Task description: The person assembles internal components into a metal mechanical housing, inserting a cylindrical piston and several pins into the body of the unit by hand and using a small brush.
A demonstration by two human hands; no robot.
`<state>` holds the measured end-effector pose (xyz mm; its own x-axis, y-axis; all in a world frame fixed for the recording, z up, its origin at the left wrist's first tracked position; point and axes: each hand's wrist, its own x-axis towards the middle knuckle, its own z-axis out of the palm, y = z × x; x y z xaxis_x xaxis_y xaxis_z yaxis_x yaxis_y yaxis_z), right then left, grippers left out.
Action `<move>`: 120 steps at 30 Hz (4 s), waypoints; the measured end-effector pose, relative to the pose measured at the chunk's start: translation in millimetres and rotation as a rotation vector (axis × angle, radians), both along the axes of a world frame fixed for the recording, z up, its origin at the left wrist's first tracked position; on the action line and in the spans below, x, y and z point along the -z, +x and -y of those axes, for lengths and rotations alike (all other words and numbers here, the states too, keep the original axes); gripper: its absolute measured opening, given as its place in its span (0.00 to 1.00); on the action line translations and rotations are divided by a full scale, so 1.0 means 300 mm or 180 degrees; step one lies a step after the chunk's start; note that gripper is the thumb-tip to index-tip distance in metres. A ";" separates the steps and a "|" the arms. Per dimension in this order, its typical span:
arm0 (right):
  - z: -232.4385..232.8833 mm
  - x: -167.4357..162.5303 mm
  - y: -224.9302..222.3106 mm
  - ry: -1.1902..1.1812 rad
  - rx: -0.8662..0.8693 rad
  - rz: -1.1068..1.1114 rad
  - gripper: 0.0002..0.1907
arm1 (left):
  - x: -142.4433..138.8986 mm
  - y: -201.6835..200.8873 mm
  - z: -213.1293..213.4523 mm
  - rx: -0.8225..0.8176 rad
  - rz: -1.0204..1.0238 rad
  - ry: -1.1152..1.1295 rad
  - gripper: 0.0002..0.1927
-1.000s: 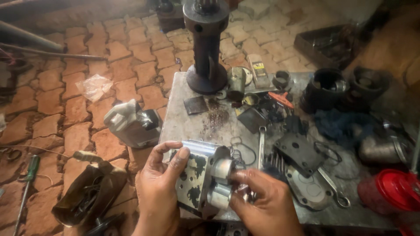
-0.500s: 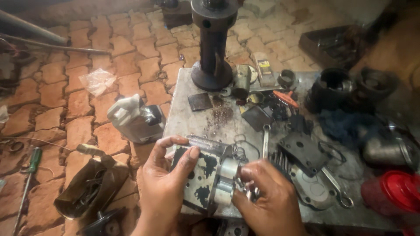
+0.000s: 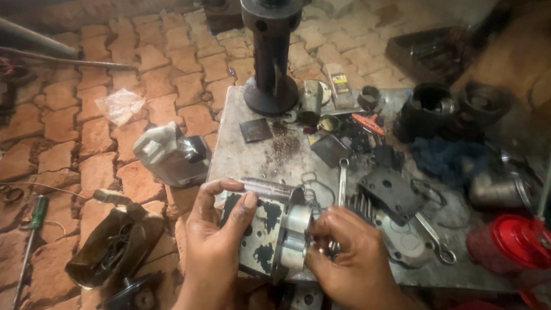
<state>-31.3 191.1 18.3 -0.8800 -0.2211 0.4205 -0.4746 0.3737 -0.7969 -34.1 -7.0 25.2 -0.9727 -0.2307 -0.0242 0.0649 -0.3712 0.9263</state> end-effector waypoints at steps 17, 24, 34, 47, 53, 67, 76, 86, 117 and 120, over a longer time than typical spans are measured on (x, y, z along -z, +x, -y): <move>0.003 -0.024 -0.007 -0.0062 -0.0198 0.0300 0.14 | -0.003 -0.018 0.002 -0.0278 0.0273 0.0835 0.10; 0.014 -0.011 0.026 0.0187 0.0411 0.0311 0.08 | 0.003 -0.020 0.002 -0.0300 0.0215 0.0478 0.10; 0.027 -0.009 0.027 0.0265 0.0457 -0.0035 0.07 | 0.005 -0.016 0.001 -0.0334 0.0212 0.0523 0.11; 0.028 0.010 0.033 0.0286 0.0420 0.0099 0.06 | 0.016 -0.011 -0.001 -0.0418 0.0238 0.0337 0.12; 0.028 0.014 0.042 0.0033 0.0314 0.0080 0.03 | 0.004 -0.024 0.018 -0.0510 -0.0025 0.0478 0.11; 0.108 0.046 0.076 -0.0464 0.0364 0.0971 0.10 | 0.005 -0.029 0.012 -0.0628 0.0206 0.0716 0.09; 0.108 0.092 0.076 -0.0576 0.0258 0.0561 0.10 | -0.017 -0.024 0.006 -0.0568 0.0218 0.0672 0.10; 0.107 0.133 0.083 -0.0499 0.0196 0.0499 0.10 | -0.024 -0.022 0.008 -0.0542 0.0209 0.0800 0.10; 0.058 0.176 0.011 -0.0065 0.0178 -0.0024 0.15 | -0.051 -0.054 0.011 -0.0555 0.0344 0.0670 0.10; 0.102 0.118 -0.100 -0.0212 0.0346 0.0146 0.16 | -0.073 -0.104 0.013 -0.0500 0.0272 0.0639 0.10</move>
